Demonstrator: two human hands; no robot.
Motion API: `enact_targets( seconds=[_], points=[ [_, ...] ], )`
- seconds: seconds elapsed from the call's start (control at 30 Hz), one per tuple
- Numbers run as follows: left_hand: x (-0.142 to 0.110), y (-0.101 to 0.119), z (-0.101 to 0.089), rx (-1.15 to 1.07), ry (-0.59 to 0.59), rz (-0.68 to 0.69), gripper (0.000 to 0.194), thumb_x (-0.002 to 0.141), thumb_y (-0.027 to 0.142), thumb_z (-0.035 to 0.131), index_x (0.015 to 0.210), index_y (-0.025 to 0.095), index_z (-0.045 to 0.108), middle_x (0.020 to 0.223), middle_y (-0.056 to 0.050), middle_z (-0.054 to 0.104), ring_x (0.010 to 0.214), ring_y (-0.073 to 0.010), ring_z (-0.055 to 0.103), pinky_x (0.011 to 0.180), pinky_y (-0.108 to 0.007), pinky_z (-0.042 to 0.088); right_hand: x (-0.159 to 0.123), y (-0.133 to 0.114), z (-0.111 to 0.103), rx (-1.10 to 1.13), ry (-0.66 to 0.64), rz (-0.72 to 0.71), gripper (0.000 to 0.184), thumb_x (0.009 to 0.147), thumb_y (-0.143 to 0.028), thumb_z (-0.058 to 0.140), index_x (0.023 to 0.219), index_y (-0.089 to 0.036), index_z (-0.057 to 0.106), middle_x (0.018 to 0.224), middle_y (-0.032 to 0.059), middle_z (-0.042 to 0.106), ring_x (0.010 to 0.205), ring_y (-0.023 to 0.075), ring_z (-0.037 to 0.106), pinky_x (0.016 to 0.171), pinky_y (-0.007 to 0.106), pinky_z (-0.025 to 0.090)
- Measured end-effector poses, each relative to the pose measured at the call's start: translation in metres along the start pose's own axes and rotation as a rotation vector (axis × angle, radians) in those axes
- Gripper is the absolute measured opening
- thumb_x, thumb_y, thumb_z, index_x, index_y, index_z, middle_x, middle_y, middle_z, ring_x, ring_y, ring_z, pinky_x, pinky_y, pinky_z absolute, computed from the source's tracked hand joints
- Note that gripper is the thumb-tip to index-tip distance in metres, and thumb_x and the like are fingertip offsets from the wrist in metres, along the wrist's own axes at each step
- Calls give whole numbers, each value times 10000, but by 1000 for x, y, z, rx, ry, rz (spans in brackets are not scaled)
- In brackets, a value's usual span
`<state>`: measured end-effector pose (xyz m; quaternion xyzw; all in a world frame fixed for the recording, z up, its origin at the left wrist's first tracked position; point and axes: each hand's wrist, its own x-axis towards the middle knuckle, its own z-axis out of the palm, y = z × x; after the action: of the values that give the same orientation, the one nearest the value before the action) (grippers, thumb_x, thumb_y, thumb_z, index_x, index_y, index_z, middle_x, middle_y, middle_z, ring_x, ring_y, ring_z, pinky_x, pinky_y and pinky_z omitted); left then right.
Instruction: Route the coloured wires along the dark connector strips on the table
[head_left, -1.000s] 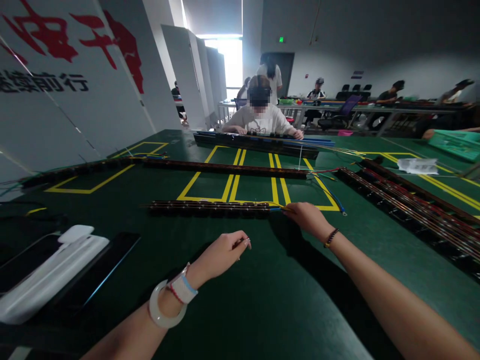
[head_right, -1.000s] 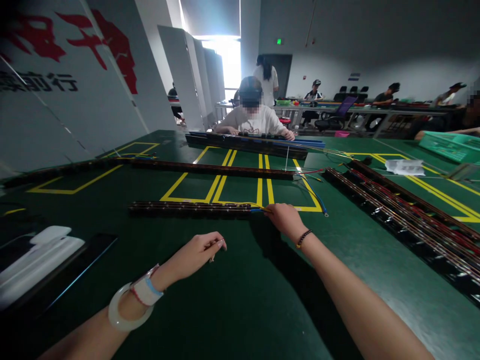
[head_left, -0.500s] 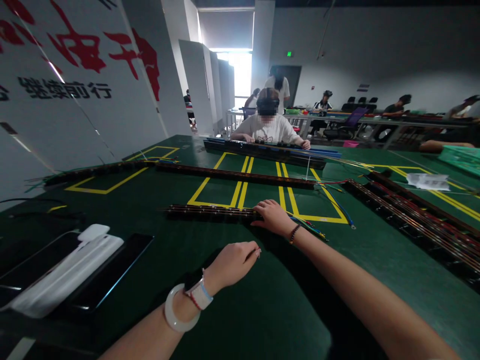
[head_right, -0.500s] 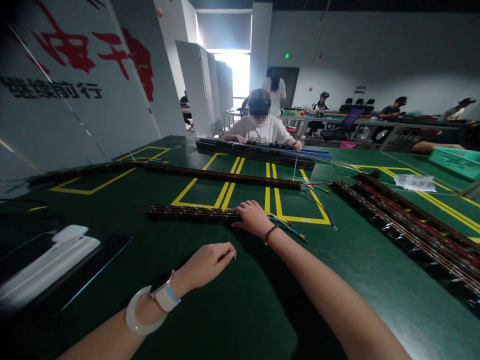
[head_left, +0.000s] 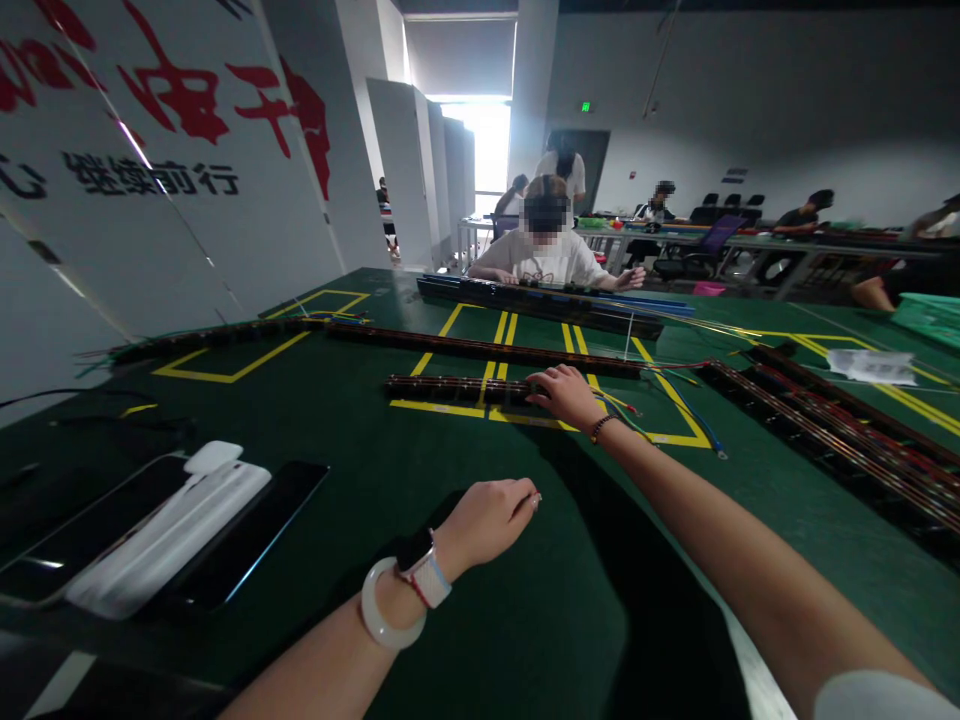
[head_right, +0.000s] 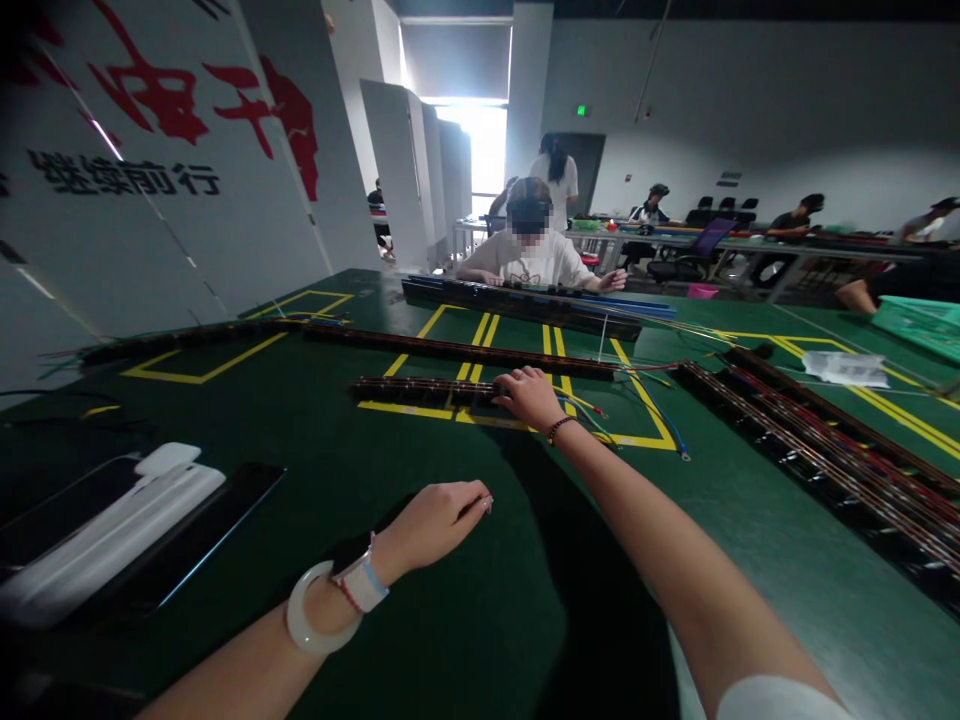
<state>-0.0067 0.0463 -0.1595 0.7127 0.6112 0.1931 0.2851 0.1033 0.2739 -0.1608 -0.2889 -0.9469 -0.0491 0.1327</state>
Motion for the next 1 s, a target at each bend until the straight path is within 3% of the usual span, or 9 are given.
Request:
enact_targets(
  seconds=[0.27,0.53,0.67,0.8,0.9,1.0],
  points=[
    [0,0,0,-31,-21,-24,390,932,438,266,956,187,563,857,-14,572,749,-90,525,674,-233,380,34,38,21,-56,-24,247,273,887,-334,536,1106,-191,617,1086,116,563,1042,252,435,859,348,294],
    [0,-1,1,-33,-19,-51,394,925,455,275,950,194,569,842,-9,575,739,-99,529,671,-245,380,28,46,28,-107,53,395,350,909,-422,477,1121,-166,588,1093,140,539,1048,280,418,870,387,284],
    [-1,1,-3,-62,-44,-82,390,920,464,285,973,200,568,882,-10,585,779,-105,542,705,-250,392,21,67,16,-102,70,403,387,936,-458,403,1186,-211,565,1162,109,510,1043,224,439,866,316,311],
    [-2,1,-6,-64,-67,-97,404,921,466,275,999,194,563,909,-20,590,804,-109,545,725,-250,394,-16,117,-12,-151,103,512,381,946,-398,381,1230,-195,536,1202,125,483,1069,236,426,886,322,305],
    [-2,0,-5,-72,-97,-103,422,921,473,267,1031,189,558,913,-24,590,787,-104,544,723,-245,401,-71,162,-38,-227,103,653,384,887,-329,493,1217,-137,539,1186,171,485,1074,295,411,889,384,285],
    [0,-2,-3,-77,-102,-97,428,918,485,268,1037,197,561,906,-21,587,771,-106,544,716,-249,406,-134,200,-61,-343,73,795,409,859,-365,535,1184,-117,551,1148,186,503,1051,312,421,863,389,279]
  ],
)
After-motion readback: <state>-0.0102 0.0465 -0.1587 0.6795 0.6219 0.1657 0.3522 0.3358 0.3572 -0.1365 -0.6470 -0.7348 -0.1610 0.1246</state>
